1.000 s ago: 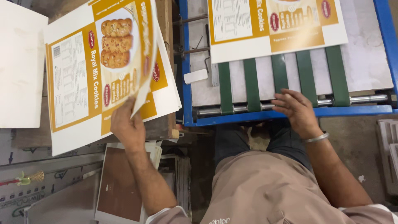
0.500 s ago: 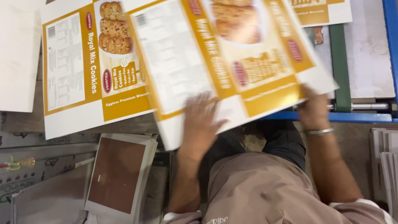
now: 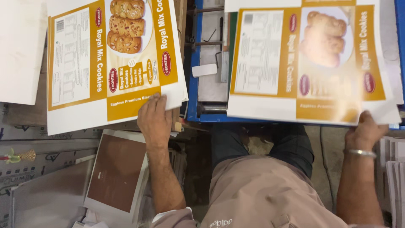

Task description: The person takes printed cookie packaging sheets one by one from a stack and places them onto a conveyor belt of a machine, alternating between hands to keep the machine fed.

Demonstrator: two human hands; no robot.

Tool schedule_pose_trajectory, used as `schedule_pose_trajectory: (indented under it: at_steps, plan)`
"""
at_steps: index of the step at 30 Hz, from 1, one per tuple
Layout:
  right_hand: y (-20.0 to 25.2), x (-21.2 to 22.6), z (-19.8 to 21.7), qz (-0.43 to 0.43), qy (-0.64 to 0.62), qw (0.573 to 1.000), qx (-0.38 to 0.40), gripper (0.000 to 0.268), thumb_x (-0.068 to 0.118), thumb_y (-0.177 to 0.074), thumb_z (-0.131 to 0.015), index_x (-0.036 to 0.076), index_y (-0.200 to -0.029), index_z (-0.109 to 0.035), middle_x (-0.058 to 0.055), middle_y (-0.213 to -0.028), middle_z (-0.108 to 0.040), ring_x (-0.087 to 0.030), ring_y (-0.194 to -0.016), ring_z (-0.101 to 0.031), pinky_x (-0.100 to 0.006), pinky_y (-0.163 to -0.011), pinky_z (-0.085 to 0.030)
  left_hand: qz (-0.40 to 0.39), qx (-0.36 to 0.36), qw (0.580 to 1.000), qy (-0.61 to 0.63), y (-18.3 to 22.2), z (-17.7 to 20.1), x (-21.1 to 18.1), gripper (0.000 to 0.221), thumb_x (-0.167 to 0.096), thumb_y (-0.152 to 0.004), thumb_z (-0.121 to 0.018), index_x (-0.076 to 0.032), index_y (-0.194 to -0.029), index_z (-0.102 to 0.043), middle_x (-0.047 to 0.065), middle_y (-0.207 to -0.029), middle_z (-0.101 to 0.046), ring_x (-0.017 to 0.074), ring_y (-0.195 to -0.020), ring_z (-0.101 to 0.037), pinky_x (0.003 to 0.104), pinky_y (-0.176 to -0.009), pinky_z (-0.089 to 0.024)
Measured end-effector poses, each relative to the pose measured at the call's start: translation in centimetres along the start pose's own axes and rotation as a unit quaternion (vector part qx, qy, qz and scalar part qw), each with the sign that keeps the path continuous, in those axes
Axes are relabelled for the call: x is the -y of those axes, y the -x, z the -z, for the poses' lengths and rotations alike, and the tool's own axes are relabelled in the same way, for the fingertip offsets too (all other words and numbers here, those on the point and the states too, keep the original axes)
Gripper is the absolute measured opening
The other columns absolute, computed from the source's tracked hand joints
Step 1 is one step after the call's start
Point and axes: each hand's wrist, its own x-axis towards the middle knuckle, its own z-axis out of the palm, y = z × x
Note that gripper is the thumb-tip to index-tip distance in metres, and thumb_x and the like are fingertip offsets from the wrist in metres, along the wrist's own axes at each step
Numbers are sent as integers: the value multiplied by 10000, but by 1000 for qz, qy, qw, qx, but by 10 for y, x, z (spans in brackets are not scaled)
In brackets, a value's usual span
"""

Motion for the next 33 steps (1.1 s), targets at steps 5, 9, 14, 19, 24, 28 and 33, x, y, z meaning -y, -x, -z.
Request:
schedule_pose_trajectory:
  at_steps: [5, 9, 14, 19, 24, 28, 33]
  plan:
    - [49, 5, 12, 7, 47, 999, 0, 468, -135, -1017, -499, -77, -1481, -497, -167, -1466, -622, -284, -1320, -677, -389, -1130, -600, 18, 4, 1000, 15, 0, 6, -6, 423, -108, -785, -826, -52, -1190, -716, 125, -1179, -720, 329, -1151, -661, 462, -996, -508]
    - [28, -9, 6, 24, 32, 999, 4, 438, -102, -1023, -562, -76, -1455, -496, -166, -1440, -615, -272, -1298, -650, -385, -1140, -549, -5, -33, 999, -3, -3, 3, -7, 446, -122, -800, -824, -8, -1212, -698, 162, -1245, -708, 351, -1203, -636, 479, -1035, -481]
    - [-20, -30, -26, 47, 15, 999, 10, 411, -28, -1035, -604, -64, -1430, -496, -175, -1421, -623, -285, -1291, -649, -379, -1144, -543, -2, -38, 999, -15, 7, -10, 1, 407, -114, -814, -821, -32, -1195, -704, 148, -1248, -722, 314, -1227, -645, 463, -1054, -486]
    - [-36, -39, -55, -117, 15, 990, -71, 409, 62, -997, -623, 36, -1344, -408, -148, -1292, -623, -248, -1190, -678, -401, -1053, -586, 8, -30, 1000, -6, 6, -10, 6, 393, -101, -764, -833, -47, -1137, -717, 129, -1197, -734, 304, -1145, -660, 456, -979, -495]
    - [-29, -48, -38, -175, 9, 983, 62, 363, 110, -1077, -565, -15, -1411, -497, -175, -1251, -647, -296, -1062, -700, -446, -896, -642, -16, -28, 999, -10, 3, -4, 2, 435, -100, -749, -840, -39, -1159, -705, 129, -1201, -713, 317, -1125, -656, 468, -972, -500]
    - [-14, -43, -26, -174, 14, 981, 82, 334, 74, -1097, -577, -45, -1390, -472, -218, -1250, -635, -355, -1092, -710, -436, -906, -650, -49, 37, 998, 28, -4, 15, 17, 489, -48, -748, -802, -26, -1226, -703, 148, -1259, -715, 322, -1114, -660, 445, -957, -515]
    - [37, 4, -85, -210, 20, 963, 169, 387, 139, -1088, -589, -67, -1400, -488, -228, -1303, -618, -342, -1139, -695, -428, -963, -623, 51, -28, 984, 169, -20, 27, 26, 406, -11, -877, -688, -55, -1280, -716, 130, -1246, -735, 330, -1124, -681, 444, -994, -536]
